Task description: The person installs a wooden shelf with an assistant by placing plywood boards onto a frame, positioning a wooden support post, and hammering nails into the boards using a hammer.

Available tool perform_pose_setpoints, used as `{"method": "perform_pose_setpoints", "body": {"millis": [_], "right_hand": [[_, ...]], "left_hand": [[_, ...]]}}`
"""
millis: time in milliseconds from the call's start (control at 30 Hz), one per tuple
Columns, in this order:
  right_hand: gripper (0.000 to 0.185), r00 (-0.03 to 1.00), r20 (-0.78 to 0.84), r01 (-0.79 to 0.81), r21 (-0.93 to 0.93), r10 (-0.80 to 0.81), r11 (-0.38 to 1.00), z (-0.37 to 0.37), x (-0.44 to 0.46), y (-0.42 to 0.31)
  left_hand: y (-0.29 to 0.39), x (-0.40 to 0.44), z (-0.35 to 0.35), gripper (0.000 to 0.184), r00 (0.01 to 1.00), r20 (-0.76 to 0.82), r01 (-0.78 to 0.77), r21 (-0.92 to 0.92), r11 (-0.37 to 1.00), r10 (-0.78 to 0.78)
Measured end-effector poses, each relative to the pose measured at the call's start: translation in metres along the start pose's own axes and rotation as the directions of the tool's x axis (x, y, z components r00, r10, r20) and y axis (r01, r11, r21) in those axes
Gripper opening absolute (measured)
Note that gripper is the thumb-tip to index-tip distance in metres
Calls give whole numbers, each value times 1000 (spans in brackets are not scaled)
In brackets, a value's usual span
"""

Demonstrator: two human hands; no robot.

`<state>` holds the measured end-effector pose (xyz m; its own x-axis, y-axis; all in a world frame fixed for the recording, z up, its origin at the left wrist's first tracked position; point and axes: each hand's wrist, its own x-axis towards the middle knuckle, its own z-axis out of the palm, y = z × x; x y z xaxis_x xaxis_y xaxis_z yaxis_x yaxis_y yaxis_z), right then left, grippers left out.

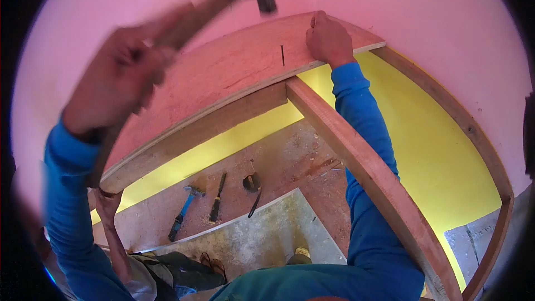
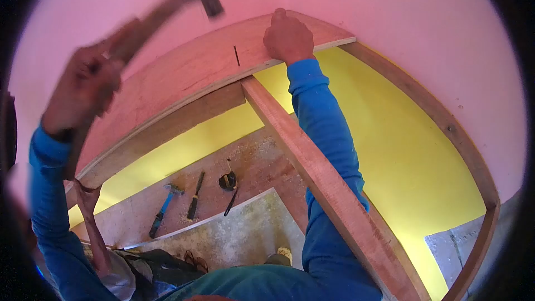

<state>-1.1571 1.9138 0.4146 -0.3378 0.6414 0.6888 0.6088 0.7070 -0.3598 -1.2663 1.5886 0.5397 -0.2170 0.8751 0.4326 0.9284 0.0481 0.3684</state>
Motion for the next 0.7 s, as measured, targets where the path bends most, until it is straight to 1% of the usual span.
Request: {"method": "perform_pose_setpoints", "body": {"millis": [33,67,100,167,200,233,267,300,333,367,400,433,467,500,533,567,600,633,667,700], "right_hand": [[20,1000,12,-5,-3,6,1000,1,-2,-1],[20,1000,17,-12,-9,13,1000,-1,-1,-2],[20,1000,21,-20,-16,20,1000,-2,0,-2],[20,1000,20,-9,-8,9,1000,-1,0,-2],[19,1000,17,-2,-5,2,1000,-1,0,-1],[20,1000,31,-5,-9,5,1000,0,-1,-1],[20,999,35,-5,-13,6,1000,-1,0,-1],[20,999,41,-9,-18,10,1000,-2,1,-1],[20,999,34,-4,-22,5,1000,-3,1,-1],[20,1000,31,4,-22,-3,1000,-4,1,-1],[21,999,32,7,-18,-6,1000,-2,-1,-2],[21,1000,22,0,-21,0,1000,-3,4,-1],[21,1000,30,-7,-25,8,1000,1,5,1],[21,999,36,-15,-26,16,1000,5,5,2],[24,999,47,1,-31,0,1000,2,5,1],[28,998,62,15,-36,-13,999,-4,2,-2],[31,997,78,31,-38,-28,999,-6,1,-3],[31,996,82,25,-35,-22,999,-3,0,-3],[31,996,83,23,-34,-20,999,-3,0,-2],[31,997,79,23,-35,-20,999,-4,2,-2]], "left_hand": [[0,-3,-5,45,992,-125,-23,15,1000,25],[5,0,-12,42,957,-278,-85,24,996,89],[10,6,-21,39,894,-422,-145,43,989,149],[19,21,-38,35,865,-490,8,-201,979,-108],[21,27,-26,30,777,-616,-78,-295,952,-127],[3,21,-12,25,896,-444,-22,-83,996,-17],[-16,16,2,20,967,-234,-64,160,985,101],[-34,11,17,16,978,-22,-186,337,923,206],[-20,5,27,12,987,55,-160,143,977,154],[-6,-3,37,8,986,131,-95,-47,994,100],[3,-5,20,9,991,129,-15,-51,999,21],[5,-7,6,18,998,58,-4,-25,1000,6],[1,-6,-4,28,994,-97,-38,28,999,41],[2,-3,-17,37,966,-248,-50,90,995,71],[3,2,-33,47,932,-346,-65,137,988,109],[-10,4,-51,50,935,-334,-147,-61,987,119],[-24,6,-69,53,938,-323,-218,-258,941,129],[-31,12,-66,49,927,-334,-254,-221,942,172],[-39,19,-49,45,934,-301,-224,-77,972,191],[-48,24,-36,42,976,-142,-163,32,986,166]]}}
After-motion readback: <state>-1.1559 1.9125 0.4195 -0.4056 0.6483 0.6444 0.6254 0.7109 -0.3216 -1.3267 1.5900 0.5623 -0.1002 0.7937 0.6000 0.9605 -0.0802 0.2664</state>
